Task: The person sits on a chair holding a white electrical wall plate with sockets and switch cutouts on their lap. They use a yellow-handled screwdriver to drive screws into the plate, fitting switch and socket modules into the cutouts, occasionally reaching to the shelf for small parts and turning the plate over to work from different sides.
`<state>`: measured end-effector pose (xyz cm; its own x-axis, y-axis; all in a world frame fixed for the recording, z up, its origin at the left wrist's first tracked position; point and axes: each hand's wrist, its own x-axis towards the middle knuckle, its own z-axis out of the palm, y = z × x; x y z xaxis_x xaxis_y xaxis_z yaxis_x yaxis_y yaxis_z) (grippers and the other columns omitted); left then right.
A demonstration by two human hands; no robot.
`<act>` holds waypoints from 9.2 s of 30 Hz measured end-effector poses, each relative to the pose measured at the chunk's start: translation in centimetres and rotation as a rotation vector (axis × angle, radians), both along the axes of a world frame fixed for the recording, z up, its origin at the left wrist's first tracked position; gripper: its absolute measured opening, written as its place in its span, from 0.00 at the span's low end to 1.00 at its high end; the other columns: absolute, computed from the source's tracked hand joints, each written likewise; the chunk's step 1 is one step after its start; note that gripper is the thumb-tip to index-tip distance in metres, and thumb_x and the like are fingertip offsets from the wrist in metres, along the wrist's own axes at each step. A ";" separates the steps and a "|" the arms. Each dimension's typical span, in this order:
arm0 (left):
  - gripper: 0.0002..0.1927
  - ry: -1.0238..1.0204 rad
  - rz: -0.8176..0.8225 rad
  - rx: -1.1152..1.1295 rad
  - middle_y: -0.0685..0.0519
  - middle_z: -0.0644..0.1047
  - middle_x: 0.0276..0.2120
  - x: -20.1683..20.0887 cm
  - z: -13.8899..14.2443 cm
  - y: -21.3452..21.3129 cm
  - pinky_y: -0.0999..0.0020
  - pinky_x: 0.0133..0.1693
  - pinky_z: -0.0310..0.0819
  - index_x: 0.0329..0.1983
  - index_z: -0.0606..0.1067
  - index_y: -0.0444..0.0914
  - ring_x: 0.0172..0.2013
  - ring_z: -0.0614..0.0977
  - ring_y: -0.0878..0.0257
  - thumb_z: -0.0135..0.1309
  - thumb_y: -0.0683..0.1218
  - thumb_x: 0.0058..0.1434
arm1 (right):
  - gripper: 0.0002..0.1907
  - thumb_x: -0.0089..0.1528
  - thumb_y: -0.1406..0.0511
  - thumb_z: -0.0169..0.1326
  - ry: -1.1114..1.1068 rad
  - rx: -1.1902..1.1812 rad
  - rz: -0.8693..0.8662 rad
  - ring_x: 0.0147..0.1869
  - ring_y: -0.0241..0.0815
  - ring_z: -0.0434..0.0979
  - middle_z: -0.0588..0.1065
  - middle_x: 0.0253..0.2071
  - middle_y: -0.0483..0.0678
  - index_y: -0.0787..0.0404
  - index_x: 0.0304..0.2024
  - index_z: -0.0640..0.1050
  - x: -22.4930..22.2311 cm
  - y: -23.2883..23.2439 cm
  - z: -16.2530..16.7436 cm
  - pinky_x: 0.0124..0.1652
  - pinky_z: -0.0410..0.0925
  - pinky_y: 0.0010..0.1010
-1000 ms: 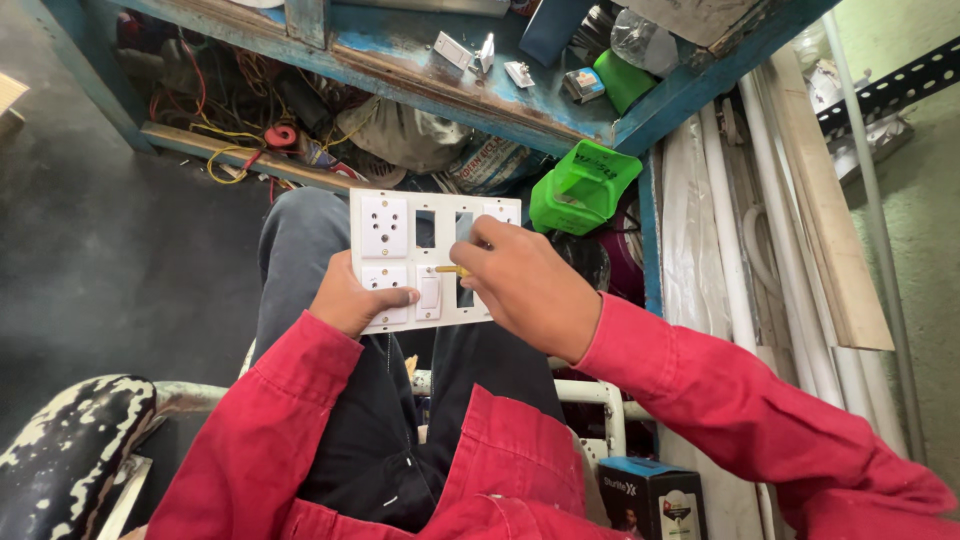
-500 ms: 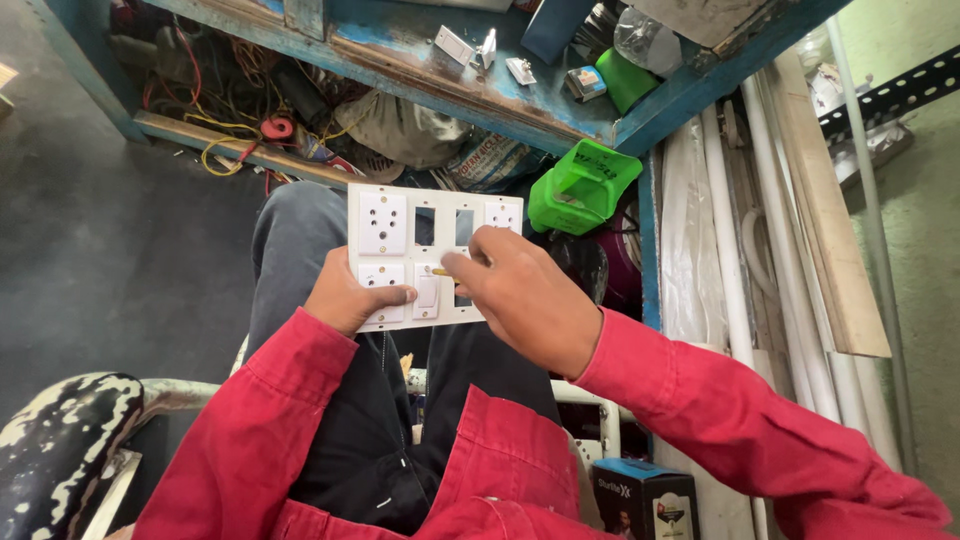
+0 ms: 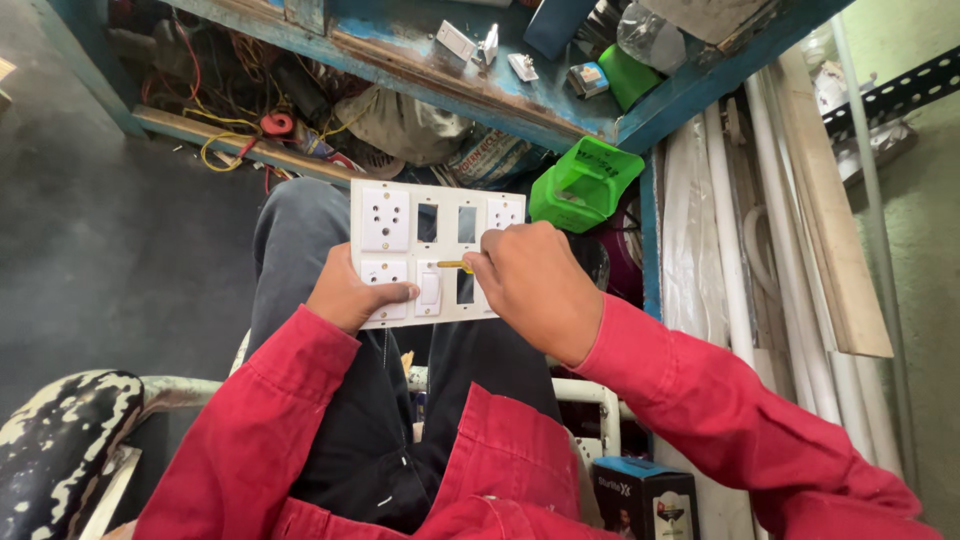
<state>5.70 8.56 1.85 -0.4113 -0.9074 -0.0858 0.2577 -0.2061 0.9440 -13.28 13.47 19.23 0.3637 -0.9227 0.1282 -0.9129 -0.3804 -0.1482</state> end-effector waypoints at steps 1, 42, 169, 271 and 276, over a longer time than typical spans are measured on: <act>0.25 -0.007 0.000 0.004 0.47 0.85 0.40 0.0 0.0 0.0 0.68 0.42 0.82 0.48 0.79 0.29 0.38 0.86 0.62 0.67 0.33 0.44 | 0.17 0.65 0.62 0.55 -0.016 0.003 -0.008 0.29 0.64 0.76 0.74 0.23 0.62 0.66 0.23 0.77 -0.1 -0.2 0.0 0.33 0.68 0.52; 0.24 -0.043 0.025 0.025 0.47 0.85 0.40 0.1 0.1 -0.1 0.66 0.42 0.82 0.46 0.79 0.29 0.38 0.87 0.61 0.67 0.33 0.43 | 0.14 0.73 0.59 0.53 0.346 0.277 -0.037 0.45 0.55 0.76 0.73 0.36 0.54 0.62 0.39 0.74 0.8 0.2 1.1 0.44 0.69 0.44; 0.27 0.036 -0.071 0.085 0.48 0.84 0.43 1.4 -1.3 -1.0 0.65 0.45 0.82 0.51 0.78 0.30 0.41 0.86 0.62 0.68 0.33 0.45 | 0.05 0.63 0.67 0.53 0.121 0.043 0.265 0.42 0.57 0.75 0.73 0.35 0.56 0.64 0.34 0.75 0.7 -0.5 0.6 0.42 0.70 0.47; 0.25 -0.030 -0.037 0.168 0.47 0.85 0.41 1.0 -2.1 -1.7 0.64 0.43 0.81 0.49 0.80 0.29 0.38 0.85 0.60 0.67 0.31 0.44 | 0.05 0.55 0.66 0.55 0.073 -0.029 0.489 0.38 0.57 0.79 0.75 0.31 0.54 0.63 0.28 0.79 0.6 -2.9 0.5 0.36 0.69 0.48; 0.26 -0.009 -0.033 0.196 0.47 0.84 0.42 1.0 -2.2 -1.7 0.63 0.43 0.81 0.49 0.79 0.29 0.39 0.85 0.60 0.67 0.31 0.43 | 0.15 0.60 0.58 0.59 0.117 0.076 0.260 0.39 0.59 0.78 0.75 0.35 0.57 0.65 0.38 0.79 0.4 -2.5 0.4 0.39 0.70 0.47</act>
